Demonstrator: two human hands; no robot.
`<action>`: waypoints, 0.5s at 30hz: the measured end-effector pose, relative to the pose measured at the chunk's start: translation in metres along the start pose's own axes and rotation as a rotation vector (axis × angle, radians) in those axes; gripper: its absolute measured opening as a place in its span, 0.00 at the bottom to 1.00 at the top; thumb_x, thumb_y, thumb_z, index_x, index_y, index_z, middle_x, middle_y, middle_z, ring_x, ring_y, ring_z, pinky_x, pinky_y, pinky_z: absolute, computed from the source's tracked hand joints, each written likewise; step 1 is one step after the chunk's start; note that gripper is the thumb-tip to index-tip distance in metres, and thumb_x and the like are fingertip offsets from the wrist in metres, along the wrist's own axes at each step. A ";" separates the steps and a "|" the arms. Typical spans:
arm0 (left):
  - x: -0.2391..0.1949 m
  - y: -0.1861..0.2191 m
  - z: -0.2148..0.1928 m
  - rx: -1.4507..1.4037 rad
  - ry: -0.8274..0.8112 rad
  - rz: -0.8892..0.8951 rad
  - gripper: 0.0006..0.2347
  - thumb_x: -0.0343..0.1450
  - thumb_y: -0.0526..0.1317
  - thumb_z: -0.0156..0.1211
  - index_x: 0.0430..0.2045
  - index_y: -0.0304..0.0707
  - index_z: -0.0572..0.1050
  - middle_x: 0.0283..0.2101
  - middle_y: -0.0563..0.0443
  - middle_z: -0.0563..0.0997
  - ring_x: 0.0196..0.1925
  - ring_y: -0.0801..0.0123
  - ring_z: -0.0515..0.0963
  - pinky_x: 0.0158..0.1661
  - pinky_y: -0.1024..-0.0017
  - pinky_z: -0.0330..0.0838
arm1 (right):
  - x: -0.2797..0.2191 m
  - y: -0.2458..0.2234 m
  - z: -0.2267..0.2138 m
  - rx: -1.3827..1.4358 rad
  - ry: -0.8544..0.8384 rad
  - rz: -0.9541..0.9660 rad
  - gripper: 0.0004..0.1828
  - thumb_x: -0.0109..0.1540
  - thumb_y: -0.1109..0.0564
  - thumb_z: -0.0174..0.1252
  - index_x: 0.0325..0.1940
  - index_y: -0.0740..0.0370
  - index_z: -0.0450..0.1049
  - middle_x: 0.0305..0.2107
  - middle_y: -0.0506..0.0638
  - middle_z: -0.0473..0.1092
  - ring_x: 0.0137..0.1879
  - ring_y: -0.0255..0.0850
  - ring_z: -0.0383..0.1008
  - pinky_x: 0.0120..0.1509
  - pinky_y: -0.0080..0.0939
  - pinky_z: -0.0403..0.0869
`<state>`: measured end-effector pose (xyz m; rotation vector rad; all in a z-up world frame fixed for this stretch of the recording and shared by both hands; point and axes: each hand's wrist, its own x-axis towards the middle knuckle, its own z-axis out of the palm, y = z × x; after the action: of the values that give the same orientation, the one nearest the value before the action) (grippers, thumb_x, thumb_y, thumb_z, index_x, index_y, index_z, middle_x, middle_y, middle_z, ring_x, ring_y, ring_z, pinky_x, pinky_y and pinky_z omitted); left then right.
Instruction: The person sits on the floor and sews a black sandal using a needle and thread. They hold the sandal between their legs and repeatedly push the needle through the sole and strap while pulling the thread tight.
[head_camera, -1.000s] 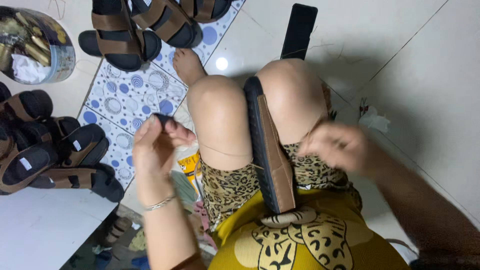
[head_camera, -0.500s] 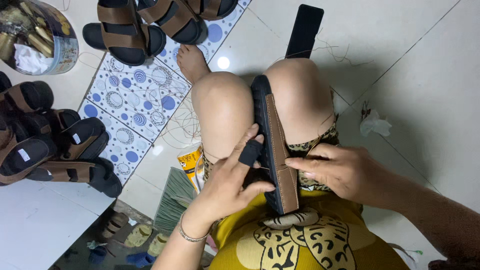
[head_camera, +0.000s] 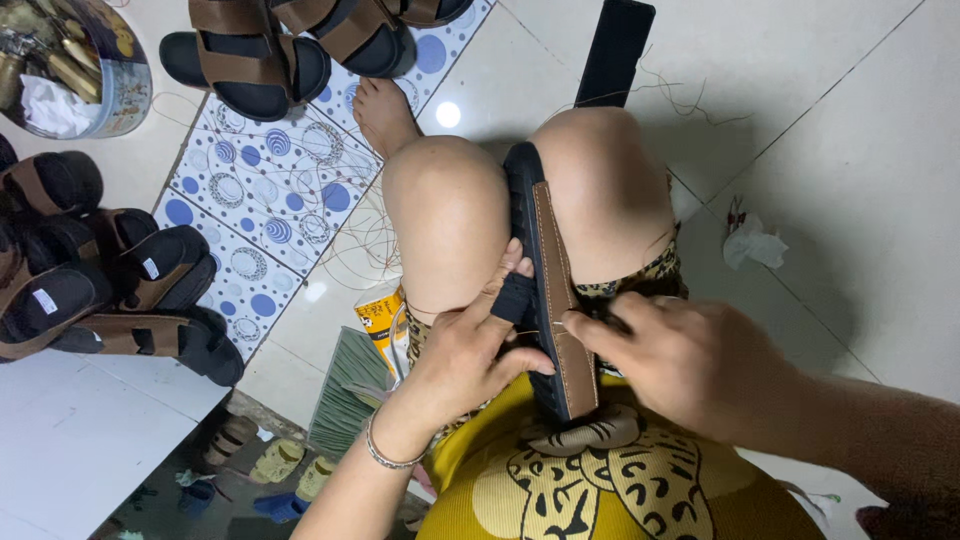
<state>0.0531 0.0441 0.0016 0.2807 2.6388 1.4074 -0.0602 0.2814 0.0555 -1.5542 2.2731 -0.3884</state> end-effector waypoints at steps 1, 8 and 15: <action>-0.001 -0.003 0.002 0.002 0.003 0.001 0.39 0.70 0.53 0.66 0.68 0.24 0.54 0.73 0.28 0.57 0.77 0.48 0.59 0.73 0.57 0.63 | 0.010 -0.004 0.001 -0.002 0.001 -0.002 0.28 0.54 0.66 0.55 0.58 0.53 0.77 0.27 0.49 0.66 0.17 0.41 0.66 0.16 0.46 0.68; -0.012 0.008 0.004 0.030 0.094 -0.057 0.27 0.71 0.52 0.63 0.57 0.34 0.64 0.64 0.33 0.64 0.63 0.47 0.72 0.54 0.55 0.73 | 0.029 0.002 0.008 0.236 -0.034 0.030 0.12 0.68 0.53 0.56 0.52 0.59 0.68 0.28 0.52 0.72 0.20 0.43 0.74 0.19 0.45 0.75; -0.031 0.019 -0.019 -1.391 0.090 -0.102 0.09 0.74 0.34 0.63 0.37 0.19 0.76 0.46 0.28 0.78 0.29 0.66 0.80 0.26 0.80 0.74 | 0.020 0.017 0.016 0.446 0.047 0.021 0.16 0.64 0.54 0.62 0.52 0.59 0.69 0.37 0.51 0.76 0.28 0.41 0.78 0.32 0.42 0.79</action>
<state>0.0814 0.0325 0.0290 -0.0978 1.1215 2.7215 -0.0744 0.2682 0.0309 -1.3002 2.0483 -0.8657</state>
